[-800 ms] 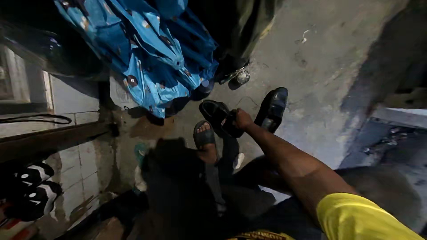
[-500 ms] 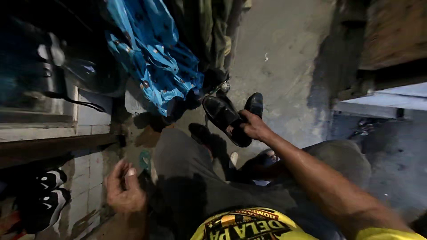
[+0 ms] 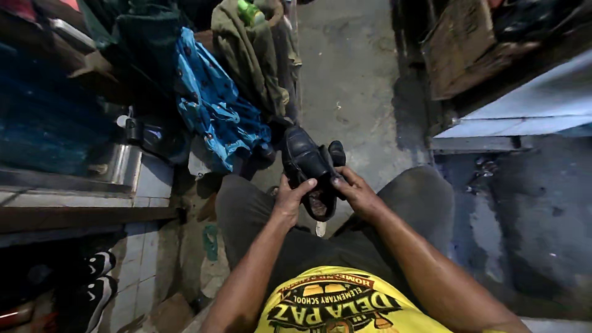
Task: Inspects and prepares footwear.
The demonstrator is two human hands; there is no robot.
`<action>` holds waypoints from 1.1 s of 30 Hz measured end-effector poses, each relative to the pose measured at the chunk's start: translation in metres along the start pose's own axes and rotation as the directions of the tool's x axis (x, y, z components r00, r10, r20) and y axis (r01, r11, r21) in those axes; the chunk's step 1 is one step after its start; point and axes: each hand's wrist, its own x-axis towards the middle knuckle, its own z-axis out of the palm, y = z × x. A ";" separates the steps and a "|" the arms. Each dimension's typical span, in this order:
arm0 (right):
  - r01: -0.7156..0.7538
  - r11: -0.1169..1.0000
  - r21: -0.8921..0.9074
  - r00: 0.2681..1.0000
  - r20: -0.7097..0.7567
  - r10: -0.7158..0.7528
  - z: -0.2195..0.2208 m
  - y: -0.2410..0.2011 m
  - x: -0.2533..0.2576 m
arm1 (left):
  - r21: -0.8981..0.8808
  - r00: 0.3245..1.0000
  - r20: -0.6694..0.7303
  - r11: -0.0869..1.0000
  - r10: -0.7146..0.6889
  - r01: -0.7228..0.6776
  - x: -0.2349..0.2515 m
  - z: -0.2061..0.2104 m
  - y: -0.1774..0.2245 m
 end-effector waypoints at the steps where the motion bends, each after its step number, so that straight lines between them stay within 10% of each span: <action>1: -0.001 0.998 0.063 1.000 0.007 0.001 -0.004 0.004 -0.003 | 0.004 1.000 -0.002 1.000 0.007 -0.007 -0.003 0.000 0.003; 10: 0.163 0.969 -0.185 0.972 -0.139 -0.190 -0.034 -0.012 -0.032 | 0.020 0.970 -0.104 0.976 0.219 -0.218 -0.096 -0.053 0.066; 20: 0.475 0.619 -0.626 0.777 -0.032 -0.629 -0.020 -0.042 -0.052 | 0.286 0.945 -0.246 0.948 0.215 -0.141 -0.192 -0.089 0.013; 24: 0.553 0.510 -0.659 0.656 -0.034 -0.754 -0.009 -0.062 -0.058 | 0.728 0.857 -0.341 0.685 0.387 -0.020 -0.205 -0.092 0.017; 29: 0.555 0.592 -0.584 0.696 -0.063 -0.715 0.000 -0.056 -0.060 | 0.754 0.733 -0.028 0.496 0.680 -0.431 -0.209 -0.078 0.049; 31: 0.519 0.677 -0.522 0.743 -0.116 -0.659 0.003 -0.044 -0.060 | 0.582 0.811 0.081 0.633 0.580 -0.511 -0.199 -0.054 0.070; 33: 0.540 0.702 -0.464 0.714 -0.188 -0.674 0.009 -0.044 -0.057 | 0.356 0.957 0.190 0.893 0.221 -0.277 -0.172 -0.026 0.088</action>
